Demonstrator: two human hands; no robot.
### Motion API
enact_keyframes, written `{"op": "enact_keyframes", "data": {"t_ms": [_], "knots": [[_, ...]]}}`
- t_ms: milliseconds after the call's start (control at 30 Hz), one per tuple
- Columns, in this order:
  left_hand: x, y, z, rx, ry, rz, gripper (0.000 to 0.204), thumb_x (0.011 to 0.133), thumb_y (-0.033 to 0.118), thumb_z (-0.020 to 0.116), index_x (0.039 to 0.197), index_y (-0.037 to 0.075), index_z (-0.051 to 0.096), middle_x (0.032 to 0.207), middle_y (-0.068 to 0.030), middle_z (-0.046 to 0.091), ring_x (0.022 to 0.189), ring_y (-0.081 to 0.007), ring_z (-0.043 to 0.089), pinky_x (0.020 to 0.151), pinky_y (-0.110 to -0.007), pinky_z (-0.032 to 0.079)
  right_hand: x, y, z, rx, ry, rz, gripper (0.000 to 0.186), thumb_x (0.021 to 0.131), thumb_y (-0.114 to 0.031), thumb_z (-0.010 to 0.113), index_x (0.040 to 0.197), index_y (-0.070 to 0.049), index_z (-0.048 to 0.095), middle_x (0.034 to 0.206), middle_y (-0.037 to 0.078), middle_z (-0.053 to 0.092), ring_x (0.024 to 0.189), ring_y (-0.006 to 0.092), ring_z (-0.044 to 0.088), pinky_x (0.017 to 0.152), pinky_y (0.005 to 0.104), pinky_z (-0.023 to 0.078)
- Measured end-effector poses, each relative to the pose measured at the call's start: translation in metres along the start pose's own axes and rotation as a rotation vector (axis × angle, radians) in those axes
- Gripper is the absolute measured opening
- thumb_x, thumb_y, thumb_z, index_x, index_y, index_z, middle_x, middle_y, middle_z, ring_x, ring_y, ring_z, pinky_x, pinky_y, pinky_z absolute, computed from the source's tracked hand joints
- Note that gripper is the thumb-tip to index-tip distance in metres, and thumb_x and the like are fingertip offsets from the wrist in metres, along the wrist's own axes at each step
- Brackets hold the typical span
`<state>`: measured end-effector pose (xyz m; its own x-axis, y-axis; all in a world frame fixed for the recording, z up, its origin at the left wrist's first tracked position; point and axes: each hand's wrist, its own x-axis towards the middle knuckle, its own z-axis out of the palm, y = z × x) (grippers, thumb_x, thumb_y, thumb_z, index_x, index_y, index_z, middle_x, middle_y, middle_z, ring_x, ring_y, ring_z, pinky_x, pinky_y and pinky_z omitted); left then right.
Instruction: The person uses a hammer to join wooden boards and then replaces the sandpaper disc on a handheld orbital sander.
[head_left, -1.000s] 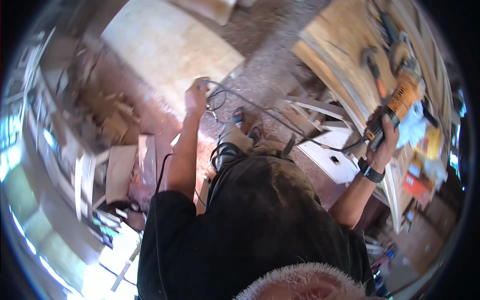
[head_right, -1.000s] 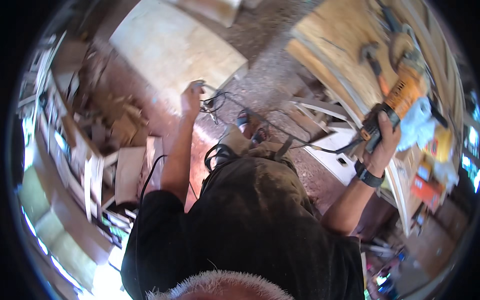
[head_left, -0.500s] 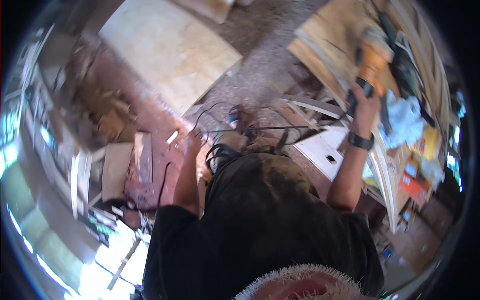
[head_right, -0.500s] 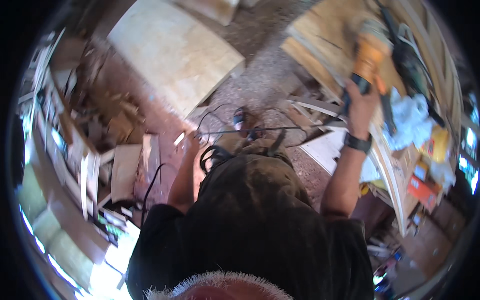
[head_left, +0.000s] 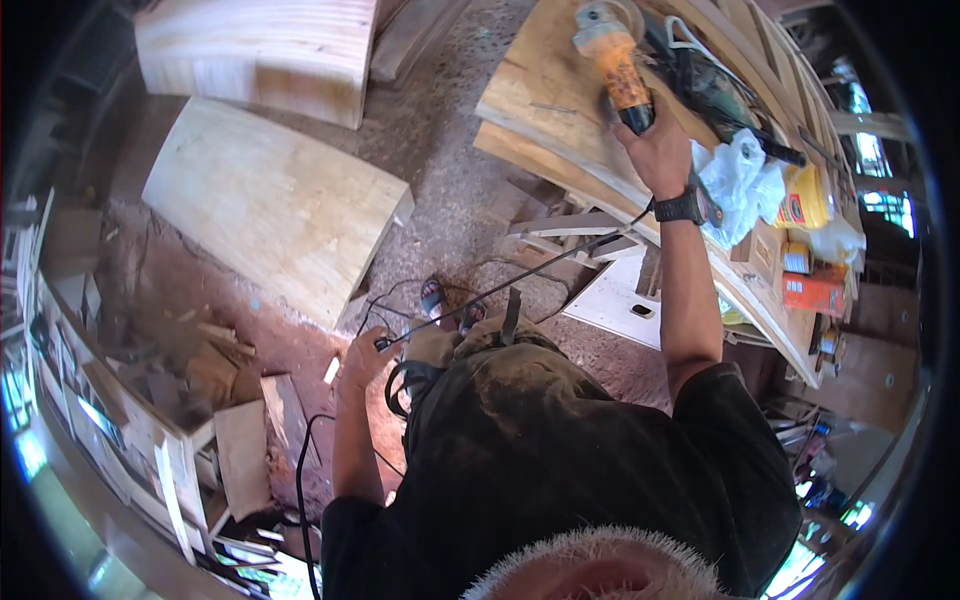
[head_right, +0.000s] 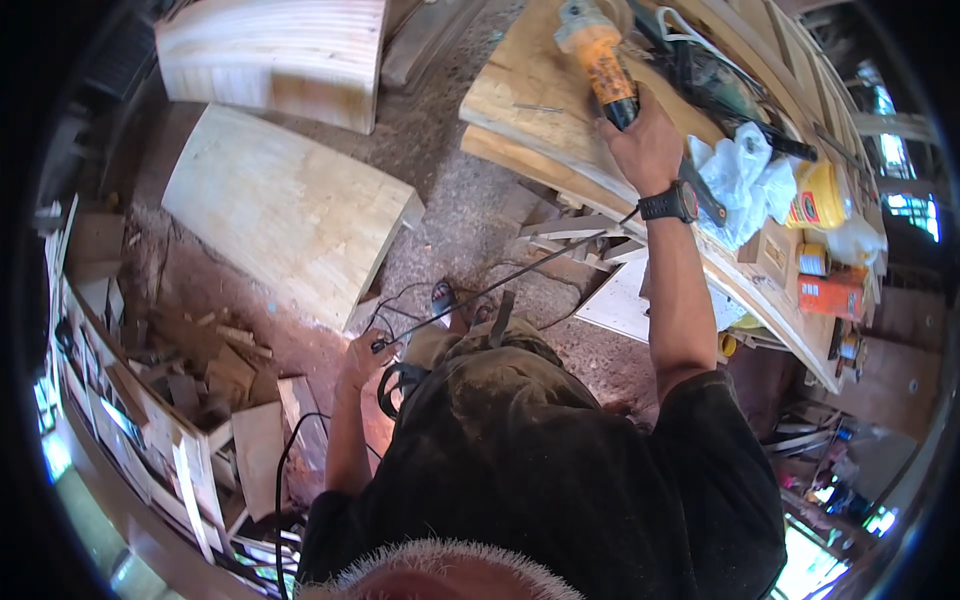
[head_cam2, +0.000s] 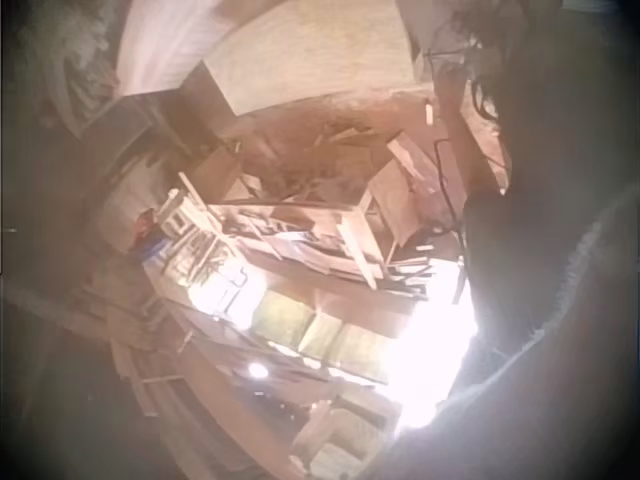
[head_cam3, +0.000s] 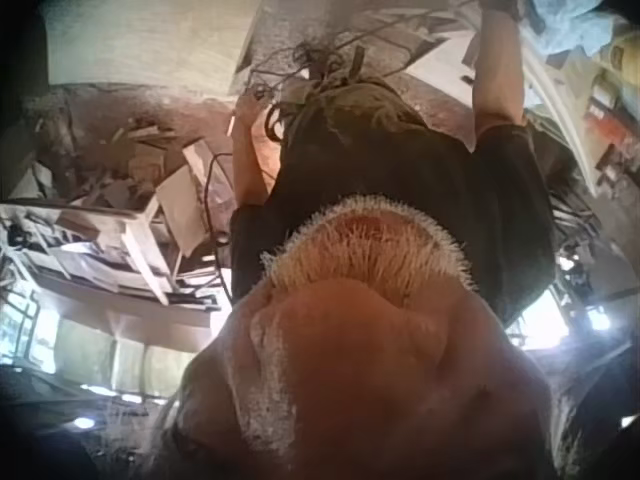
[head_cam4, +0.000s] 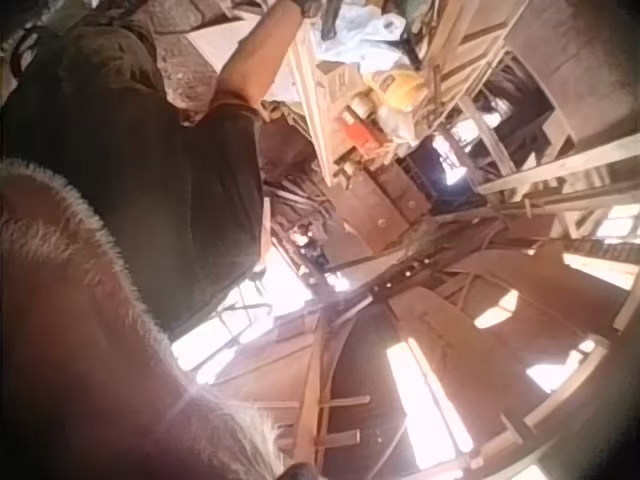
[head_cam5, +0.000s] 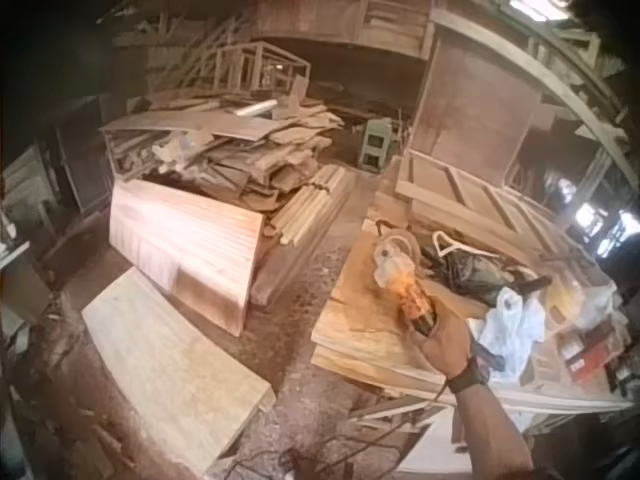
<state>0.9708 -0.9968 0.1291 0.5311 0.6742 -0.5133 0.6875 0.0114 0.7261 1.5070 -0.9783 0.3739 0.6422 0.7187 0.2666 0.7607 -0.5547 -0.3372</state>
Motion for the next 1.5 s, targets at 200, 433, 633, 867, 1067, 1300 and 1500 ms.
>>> {"op": "enact_keyframes", "data": {"t_ms": [200,433,633,867,1067,1300,1500], "knots": [[0.018,0.068,-0.011,-0.012,-0.042,0.122,0.048,0.078,0.041,0.084,0.101,0.001,0.07,0.085,-0.0152,0.07,0.075,-0.0255,0.066,0.068,-0.04,0.05,0.022,0.045,-0.015,-0.248,0.118,-0.258,0.069,0.077,-0.032,0.077,0.139,-0.013,0.053,0.117,0.018,0.068,0.104,0.039,0.066,0.085,0.0491,0.054],[0.028,0.101,-0.001,0.152,-0.007,0.373,0.056,0.073,0.044,0.084,0.113,0.008,0.069,0.101,-0.0178,0.069,0.094,-0.0387,0.067,0.084,-0.047,0.054,0.04,0.095,-0.025,-0.345,0.043,-0.376,0.079,0.077,-0.036,0.08,0.147,-0.016,0.049,0.125,0.021,0.065,0.113,0.0398,0.063,0.094,0.0474,0.052],[0.034,0.103,0.016,0.067,0.072,0.482,0.042,0.075,0.021,0.08,0.112,0.006,0.066,0.104,-0.0183,0.068,0.097,-0.0421,0.065,0.083,-0.048,0.053,0.045,0.124,-0.024,-0.505,0.036,-0.334,0.077,0.081,-0.028,0.078,0.15,-0.022,0.045,0.125,0.019,0.063,0.113,0.0404,0.062,0.092,0.0502,0.052],[0.026,0.098,0.026,-0.053,-0.033,0.337,0.029,0.08,0.022,0.077,0.1,0.003,0.067,0.091,-0.0205,0.07,0.091,-0.0431,0.066,0.079,-0.049,0.051,0.056,0.139,-0.024,-0.561,0.01,-0.373,0.077,0.081,-0.031,0.078,0.15,-0.022,0.045,0.125,0.018,0.063,0.113,0.0414,0.062,0.091,0.0519,0.052],[0.025,0.084,0.042,-0.093,0.16,0.339,0.024,0.091,0.021,0.069,0.105,0.002,0.066,0.092,-0.0211,0.067,0.087,-0.0389,0.067,0.076,-0.048,0.05,0.061,0.156,-0.017,-0.482,0.004,-0.427,0.075,0.082,-0.039,0.077,0.147,-0.014,0.048,0.131,0.022,0.062,0.119,0.0425,0.059,0.098,0.0494,0.049],[0.021,0.127,0.034,-0.199,0.172,0.313,0.026,0.099,0.027,0.064,0.101,0.001,0.065,0.079,-0.0211,0.062,0.073,-0.0381,0.062,0.066,-0.043,0.048,0.079,0.184,-0.014,-0.304,-0.171,-0.532,0.078,0.085,-0.026,0.075,0.151,-0.002,0.041,0.141,0.027,0.054,0.128,0.0444,0.052,0.107,0.0465,0.042],[0.01,0.169,0.011,-0.374,0.157,0.415,0.031,0.099,0.032,0.067,0.102,0.001,0.069,0.072,-0.0085,0.062,0.064,-0.0149,0.058,0.061,-0.037,0.047,0.081,0.2,-0.011,-0.092,-0.325,-0.414,0.076,0.088,-0.01,0.069,0.155,-0.001,0.035,0.149,0.025,0.048,0.137,0.0376,0.048,0.113,0.0414,0.038]]}}
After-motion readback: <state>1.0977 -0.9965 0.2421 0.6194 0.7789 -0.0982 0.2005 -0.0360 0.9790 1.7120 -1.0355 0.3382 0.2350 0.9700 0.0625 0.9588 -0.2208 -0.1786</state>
